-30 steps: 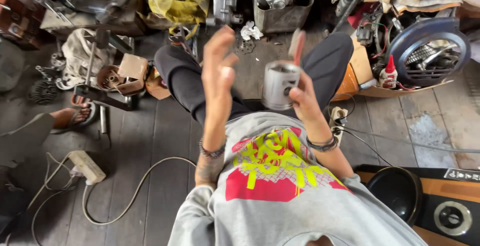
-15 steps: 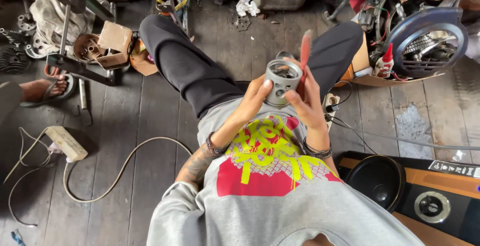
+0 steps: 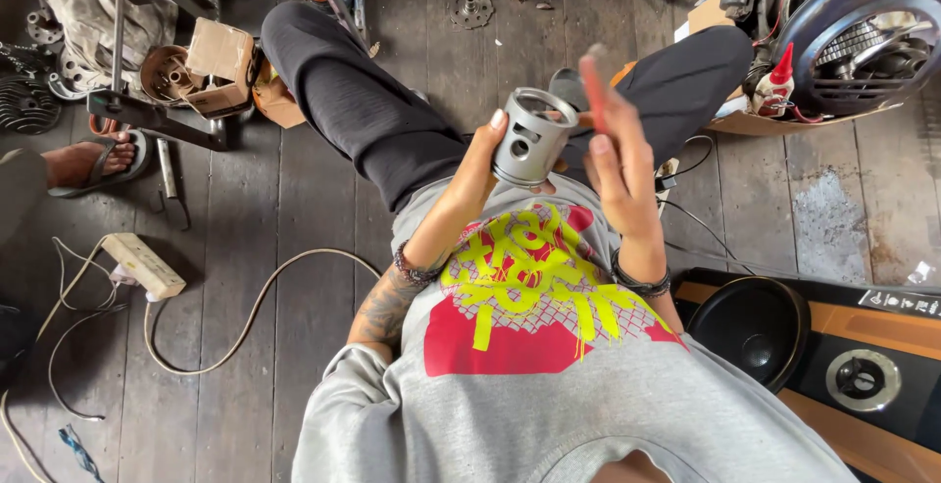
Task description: Cleaning a motorcycle piston using a brush and inspecting it for wear or debris
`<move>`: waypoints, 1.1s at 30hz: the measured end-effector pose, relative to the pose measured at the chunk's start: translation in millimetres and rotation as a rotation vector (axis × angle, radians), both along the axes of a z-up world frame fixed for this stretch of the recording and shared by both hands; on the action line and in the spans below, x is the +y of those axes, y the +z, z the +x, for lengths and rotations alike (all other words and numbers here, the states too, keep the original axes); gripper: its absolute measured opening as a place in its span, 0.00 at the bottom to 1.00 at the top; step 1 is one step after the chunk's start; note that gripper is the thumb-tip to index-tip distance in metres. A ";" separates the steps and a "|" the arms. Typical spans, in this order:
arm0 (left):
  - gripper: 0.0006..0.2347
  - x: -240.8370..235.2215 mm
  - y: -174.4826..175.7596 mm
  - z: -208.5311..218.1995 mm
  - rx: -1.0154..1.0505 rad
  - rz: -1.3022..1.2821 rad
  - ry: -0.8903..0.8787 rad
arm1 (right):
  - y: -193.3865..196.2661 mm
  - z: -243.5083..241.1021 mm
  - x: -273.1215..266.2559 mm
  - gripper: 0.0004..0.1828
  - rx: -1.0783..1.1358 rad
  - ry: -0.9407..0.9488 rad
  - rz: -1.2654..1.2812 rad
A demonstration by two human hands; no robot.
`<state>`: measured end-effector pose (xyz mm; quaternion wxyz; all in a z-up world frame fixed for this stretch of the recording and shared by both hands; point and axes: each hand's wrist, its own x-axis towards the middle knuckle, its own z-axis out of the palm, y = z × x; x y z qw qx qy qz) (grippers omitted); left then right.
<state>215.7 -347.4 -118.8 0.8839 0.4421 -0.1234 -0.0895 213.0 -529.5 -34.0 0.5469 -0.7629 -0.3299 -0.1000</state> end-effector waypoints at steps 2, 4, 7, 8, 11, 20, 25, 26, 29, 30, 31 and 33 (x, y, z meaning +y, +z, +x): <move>0.29 5.7 2.7 1.0 -0.037 -0.019 -0.008 | -18.2 12.9 -11.5 0.20 0.107 0.034 0.157; 0.29 10.4 6.8 0.5 -0.074 -0.040 -0.014 | -26.1 21.0 -22.0 0.18 0.215 0.069 0.311; 0.27 13.6 12.0 -3.2 -0.164 -0.013 0.059 | -30.4 24.4 -34.9 0.16 0.171 0.089 0.264; 0.27 14.1 12.8 -3.3 -0.159 -0.012 0.051 | -36.1 25.9 -37.3 0.16 0.157 0.101 0.243; 0.29 15.3 7.6 -6.7 -0.157 -0.008 0.012 | -46.3 24.2 -41.9 0.15 0.159 0.157 0.176; 0.42 19.2 46.8 -21.2 -0.281 0.047 -0.025 | -49.1 32.7 -40.0 0.17 0.097 0.100 0.155; 0.42 19.3 49.8 -21.5 -0.299 0.060 -0.022 | -42.0 19.7 -39.3 0.15 0.036 0.253 0.077; 0.42 19.1 51.3 -21.4 -0.322 0.043 -0.026 | -46.3 23.2 -41.2 0.13 0.036 0.236 0.050; 0.41 20.0 53.0 -22.4 -0.354 0.017 -0.040 | -49.0 31.6 -40.6 0.13 0.044 0.184 0.075; 0.41 21.1 53.9 -21.3 -0.372 0.010 -0.049 | -47.1 36.2 -38.6 0.16 0.043 0.151 0.127; 0.41 20.2 51.5 -20.2 -0.373 0.007 -0.046 | -49.9 35.4 -41.4 0.16 0.043 0.153 0.125; 0.39 18.0 46.3 -18.6 -0.393 0.024 -0.005 | -56.0 33.2 -47.3 0.14 0.037 0.156 0.054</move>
